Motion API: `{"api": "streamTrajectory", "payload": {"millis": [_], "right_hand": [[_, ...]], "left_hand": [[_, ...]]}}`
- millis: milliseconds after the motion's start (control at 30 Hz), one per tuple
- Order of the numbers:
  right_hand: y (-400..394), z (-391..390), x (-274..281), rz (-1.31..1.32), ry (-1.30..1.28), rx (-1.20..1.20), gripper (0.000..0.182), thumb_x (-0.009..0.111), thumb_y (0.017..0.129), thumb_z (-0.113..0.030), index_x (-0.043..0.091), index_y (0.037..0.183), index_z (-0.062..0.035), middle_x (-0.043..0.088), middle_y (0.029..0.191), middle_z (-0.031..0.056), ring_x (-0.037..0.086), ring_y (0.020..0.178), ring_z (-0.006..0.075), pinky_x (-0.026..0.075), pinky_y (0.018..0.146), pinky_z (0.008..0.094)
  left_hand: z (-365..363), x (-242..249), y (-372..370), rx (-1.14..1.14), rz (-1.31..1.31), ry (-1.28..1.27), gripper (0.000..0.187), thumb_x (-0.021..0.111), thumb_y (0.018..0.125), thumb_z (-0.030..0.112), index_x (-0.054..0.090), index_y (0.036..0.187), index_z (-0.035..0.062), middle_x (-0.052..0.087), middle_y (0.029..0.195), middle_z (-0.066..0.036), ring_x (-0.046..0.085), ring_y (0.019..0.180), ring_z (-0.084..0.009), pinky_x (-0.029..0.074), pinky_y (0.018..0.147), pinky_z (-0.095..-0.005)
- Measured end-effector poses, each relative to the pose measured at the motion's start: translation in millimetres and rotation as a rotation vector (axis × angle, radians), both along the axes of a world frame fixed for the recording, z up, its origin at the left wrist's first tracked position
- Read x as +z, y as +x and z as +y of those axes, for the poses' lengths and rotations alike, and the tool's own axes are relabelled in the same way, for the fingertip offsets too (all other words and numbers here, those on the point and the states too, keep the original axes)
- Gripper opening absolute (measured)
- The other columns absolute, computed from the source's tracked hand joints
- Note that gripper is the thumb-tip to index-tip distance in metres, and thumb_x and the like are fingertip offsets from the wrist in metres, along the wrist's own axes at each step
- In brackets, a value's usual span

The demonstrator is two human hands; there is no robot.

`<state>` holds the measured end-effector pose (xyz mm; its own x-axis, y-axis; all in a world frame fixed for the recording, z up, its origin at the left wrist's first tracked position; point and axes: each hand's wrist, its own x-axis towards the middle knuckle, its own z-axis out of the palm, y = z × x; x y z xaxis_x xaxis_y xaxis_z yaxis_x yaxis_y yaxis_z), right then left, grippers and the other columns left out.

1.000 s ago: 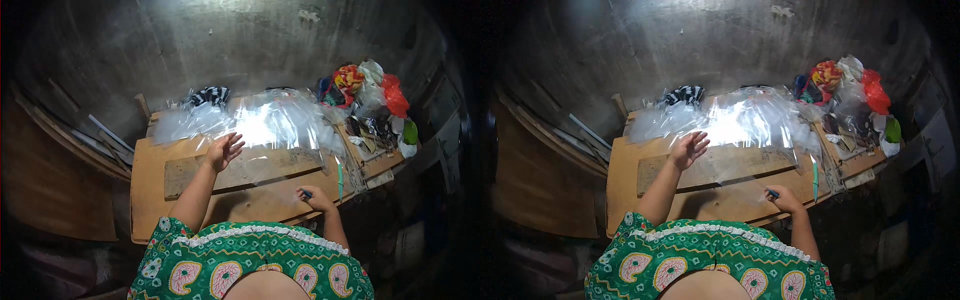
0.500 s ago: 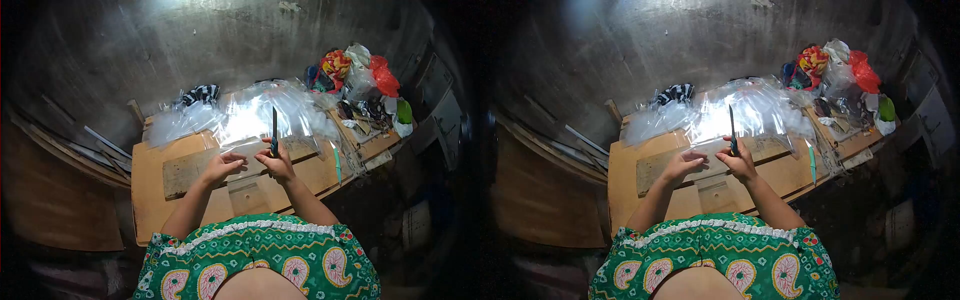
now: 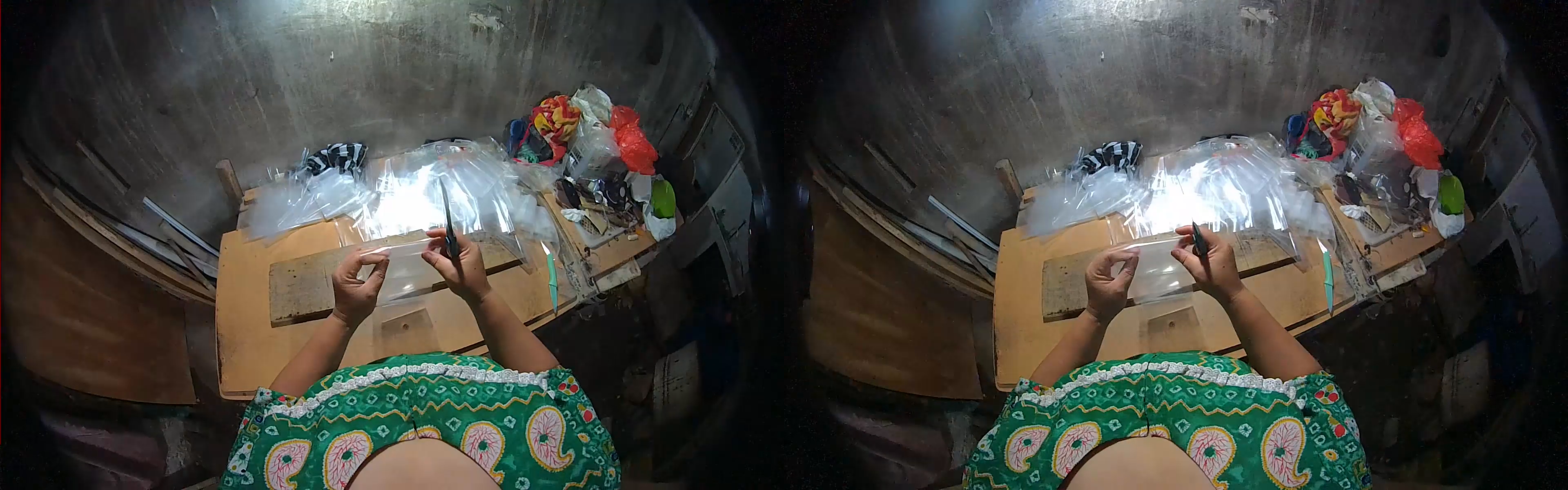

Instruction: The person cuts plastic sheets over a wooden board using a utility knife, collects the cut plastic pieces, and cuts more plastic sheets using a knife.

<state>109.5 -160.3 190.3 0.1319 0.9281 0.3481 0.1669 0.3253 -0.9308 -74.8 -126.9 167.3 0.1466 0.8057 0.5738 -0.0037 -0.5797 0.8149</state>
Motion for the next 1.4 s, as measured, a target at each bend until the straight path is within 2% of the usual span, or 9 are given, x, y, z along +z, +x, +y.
{"api": "streamTrajectory", "payload": {"millis": [67, 133, 267, 667, 867, 933, 1000, 1133, 1400], "right_hand": [[2.7, 3.2, 8.0, -0.131, 0.015, -0.066, 0.028, 0.068, 0.069, -0.012, 0.057, 0.094, -0.0039, 0.057, 0.079, 0.0056, 0.055, 0.067, 0.0113, 0.044, 0.062, 0.0244], [3.6, 5.7, 28.9, -0.533, 0.366, -0.140, 0.030, 0.070, 0.065, -0.008, 0.057, 0.092, -0.0023, 0.053, 0.081, 0.0067, 0.054, 0.069, 0.0168, 0.044, 0.062, 0.0253], [-3.9, 14.7, 47.0, -0.673, 0.341, 0.084, 0.022, 0.070, 0.064, -0.012, 0.060, 0.081, -0.0027, 0.058, 0.084, 0.0100, 0.056, 0.073, 0.0255, 0.046, 0.065, 0.0316], [-5.7, 30.3, 46.3, -0.900, 0.281, 0.135, 0.012, 0.065, 0.067, -0.016, 0.061, 0.075, -0.0078, 0.060, 0.076, 0.0062, 0.056, 0.074, 0.0253, 0.045, 0.067, 0.0340], [-3.0, 45.0, 70.3, -0.835, 0.338, 0.112, 0.013, 0.065, 0.068, -0.014, 0.058, 0.069, -0.0037, 0.058, 0.068, 0.0102, 0.054, 0.064, 0.0272, 0.042, 0.059, 0.0340], [0.7, 50.9, 81.9, -0.770, 0.217, 0.139, 0.011, 0.065, 0.069, -0.011, 0.059, 0.070, -0.0029, 0.056, 0.065, 0.0098, 0.052, 0.060, 0.0207, 0.040, 0.054, 0.0303], [8.4, 58.4, 90.5, -0.714, 0.048, 0.124, 0.017, 0.064, 0.071, -0.018, 0.060, 0.074, -0.0025, 0.057, 0.066, 0.0124, 0.053, 0.060, 0.0240, 0.042, 0.057, 0.0329], [29.4, 72.8, 99.1, -0.552, -0.059, 0.150, 0.014, 0.063, 0.071, -0.013, 0.058, 0.071, 0.0005, 0.051, 0.057, 0.0049, 0.046, 0.054, 0.0108, 0.038, 0.051, 0.0274], [77.1, 80.1, 70.5, -0.321, -0.359, 0.032, 0.014, 0.067, 0.070, -0.013, 0.057, 0.072, -0.0039, 0.052, 0.065, -0.0024, 0.046, 0.063, 0.0078, 0.037, 0.059, 0.0225]], "left_hand": [[-0.6, -1.3, 2.0, 0.008, -0.060, -0.033, 0.005, 0.063, 0.073, 0.005, 0.060, 0.077, 0.0030, 0.062, 0.077, -0.009, 0.059, 0.080, -0.0162, 0.042, 0.075, -0.0273], [2.5, -9.0, 2.7, 0.042, -0.043, -0.042, 0.005, 0.062, 0.075, 0.005, 0.060, 0.076, 0.0010, 0.062, 0.076, -0.009, 0.058, 0.072, -0.0132, 0.044, 0.065, -0.0235], [3.7, -10.9, 4.6, 0.070, -0.023, -0.058, 0.005, 0.062, 0.074, 0.005, 0.060, 0.076, 0.0015, 0.061, 0.073, -0.008, 0.058, 0.069, -0.0129, 0.044, 0.063, -0.0241], [-0.9, -5.2, 2.9, -0.012, -0.011, -0.223, 0.011, 0.058, 0.078, 0.003, 0.055, 0.088, -0.0012, 0.061, 0.079, -0.007, 0.057, 0.069, -0.0099, 0.046, 0.062, -0.0216], [1.1, -13.0, 5.2, -0.128, -0.094, -0.324, 0.051, 0.064, 0.073, 0.008, 0.029, 0.110, 0.0016, 0.058, 0.094, -0.010, 0.057, 0.084, -0.0142, 0.045, 0.076, -0.0258], [8.1, -39.4, 10.8, -0.271, -0.182, -0.513, 0.041, 0.065, 0.073, 0.009, 0.039, 0.104, 0.0015, 0.059, 0.089, -0.009, 0.057, 0.080, -0.0130, 0.046, 0.072, -0.0250], [13.4, -57.8, 14.6, -0.254, -0.055, -0.525, 0.032, 0.065, 0.073, 0.009, 0.045, 0.097, 0.0014, 0.060, 0.085, -0.008, 0.057, 0.078, -0.0124, 0.046, 0.070, -0.0247], [10.9, -64.0, 13.8, -0.295, 0.015, -0.654, 0.010, 0.063, 0.075, 0.009, 0.056, 0.076, 0.0015, 0.061, 0.075, -0.004, 0.058, 0.072, -0.0110, 0.047, 0.065, -0.0233], [13.2, -68.1, -0.8, -0.334, 0.078, -0.653, 0.007, 0.059, 0.077, 0.007, 0.061, 0.079, 0.0005, 0.062, 0.075, -0.005, 0.055, 0.067, -0.0082, 0.045, 0.063, -0.0220]]}}
